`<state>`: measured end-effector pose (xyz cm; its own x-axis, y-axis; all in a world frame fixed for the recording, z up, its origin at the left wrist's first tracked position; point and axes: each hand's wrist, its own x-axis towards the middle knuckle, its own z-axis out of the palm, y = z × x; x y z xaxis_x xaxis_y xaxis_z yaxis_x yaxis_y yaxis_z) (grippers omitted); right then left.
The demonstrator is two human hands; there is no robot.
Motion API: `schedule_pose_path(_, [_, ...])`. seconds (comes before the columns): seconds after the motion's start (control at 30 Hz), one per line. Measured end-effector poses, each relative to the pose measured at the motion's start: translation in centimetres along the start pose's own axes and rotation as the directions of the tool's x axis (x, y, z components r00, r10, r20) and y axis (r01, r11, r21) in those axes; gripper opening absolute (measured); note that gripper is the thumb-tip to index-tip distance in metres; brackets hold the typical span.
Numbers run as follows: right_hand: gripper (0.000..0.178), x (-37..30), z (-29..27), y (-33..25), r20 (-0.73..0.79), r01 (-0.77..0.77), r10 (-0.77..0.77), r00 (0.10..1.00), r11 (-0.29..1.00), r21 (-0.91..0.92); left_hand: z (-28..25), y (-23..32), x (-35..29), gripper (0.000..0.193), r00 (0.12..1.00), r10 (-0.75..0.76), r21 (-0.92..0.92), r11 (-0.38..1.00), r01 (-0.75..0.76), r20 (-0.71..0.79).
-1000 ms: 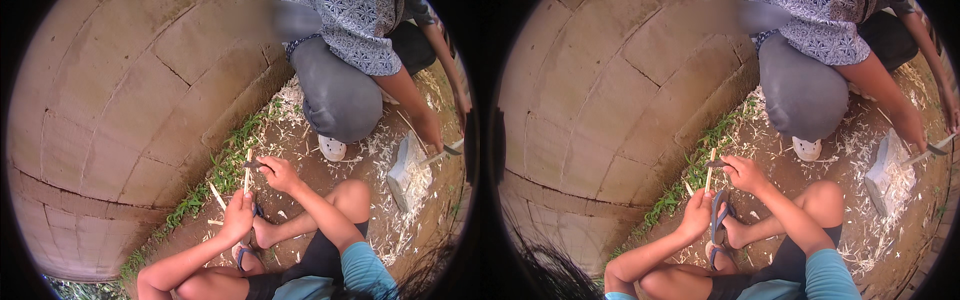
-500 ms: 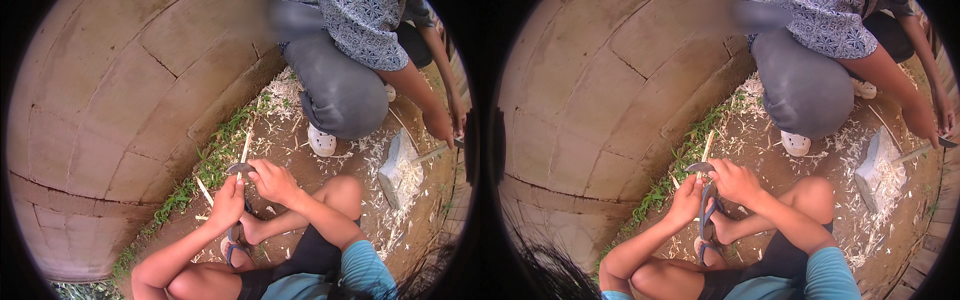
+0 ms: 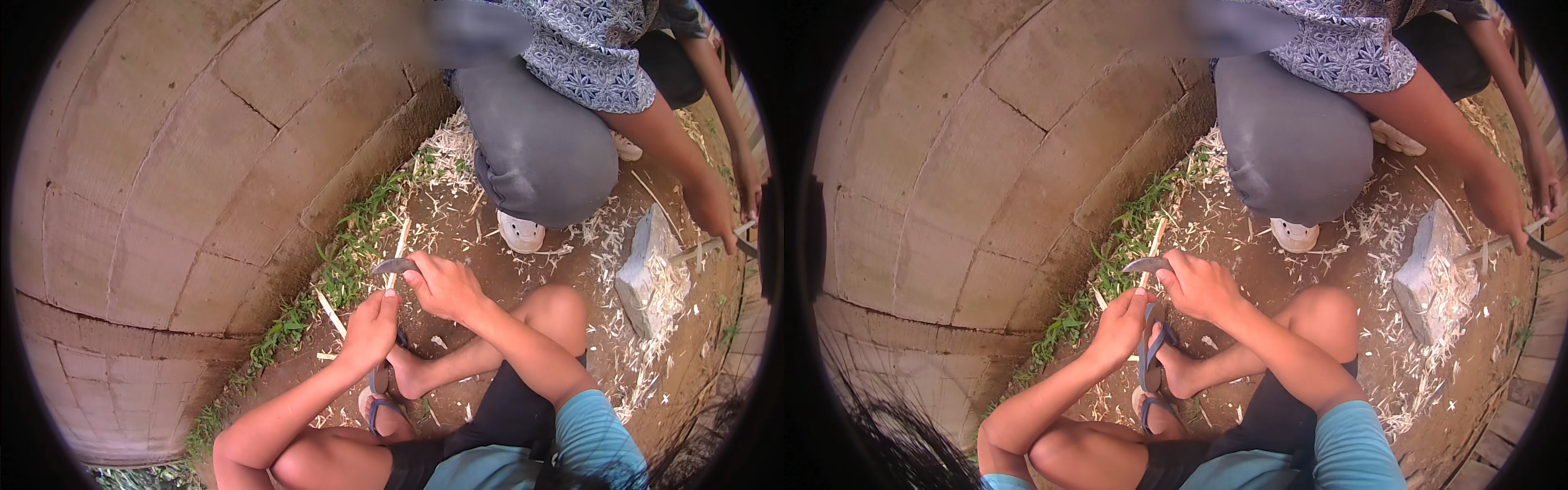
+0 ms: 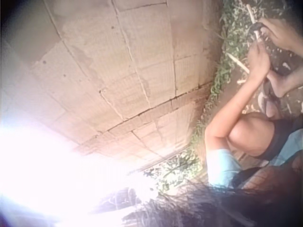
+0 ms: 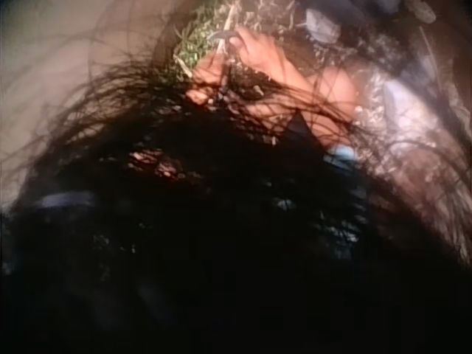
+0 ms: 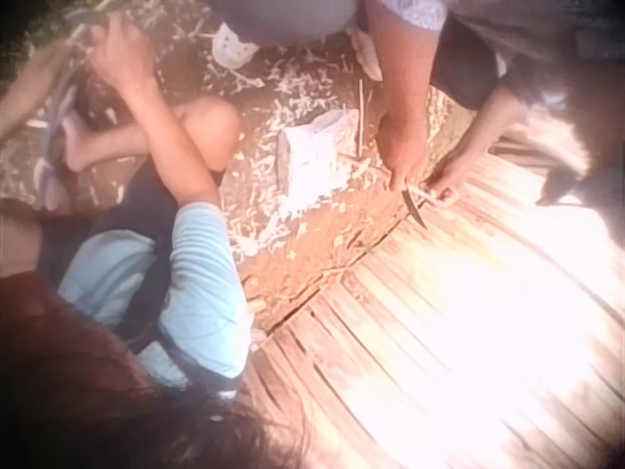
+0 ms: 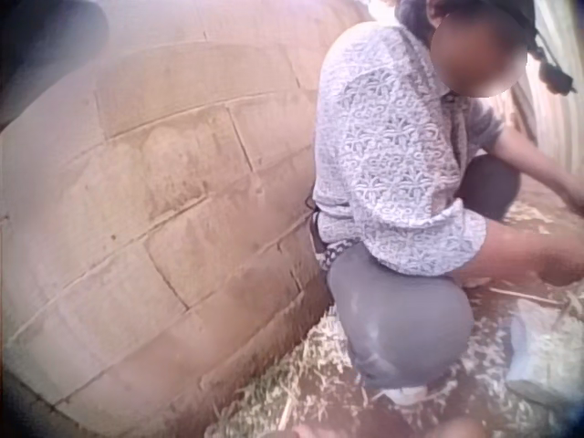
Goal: The person sits on the ground and uses a curved knife to shave thin strips from a bamboo stick. They hold the stick with their left hand and pull the knife along its length with their right hand, creating wood shavings. Another person is visible nearby performing a similar task.
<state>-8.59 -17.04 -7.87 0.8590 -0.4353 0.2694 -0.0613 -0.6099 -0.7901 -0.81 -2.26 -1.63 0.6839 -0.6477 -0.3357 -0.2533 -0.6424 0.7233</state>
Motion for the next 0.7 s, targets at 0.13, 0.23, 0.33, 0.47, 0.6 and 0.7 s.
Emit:
schedule_pose_path(0.13, [0.024,-0.1,0.1,-0.2,0.024,0.008,-0.007,1.000,0.999,-0.043,0.0,0.0,-0.5,0.039,0.999,-0.031,-0.037,0.999,0.030,-0.030])
schedule_pose_path(0.23, [0.025,-0.4,0.4,-0.3,0.069,0.009,-0.008,0.998,1.000,-0.009,0.1,-1.6,0.0,0.033,0.999,-0.003,-0.168,0.986,0.009,0.032])
schedule_pose_path(0.33, [0.025,-0.8,0.9,-0.2,0.100,-0.010,0.008,0.995,1.000,0.019,-0.1,-0.6,-0.7,0.032,0.984,-0.123,-0.352,0.922,0.161,0.128])
schedule_pose_path(0.47, [0.026,-0.6,1.1,-0.2,0.082,-0.022,0.021,0.996,1.000,0.004,0.1,-0.1,-1.1,0.031,0.987,-0.120,-0.363,0.920,0.151,0.105])
schedule_pose_path(0.6, [0.028,0.3,1.7,0.2,0.032,0.005,0.001,0.999,0.986,-0.166,0.7,-1.7,-1.2,0.032,0.996,-0.071,-0.235,0.969,0.080,0.045])
schedule_pose_path(0.7, [0.029,0.1,2.1,0.1,0.071,0.001,0.012,0.997,0.983,-0.183,0.3,-2.1,-1.3,0.033,0.999,-0.045,-0.136,0.990,0.048,0.030])
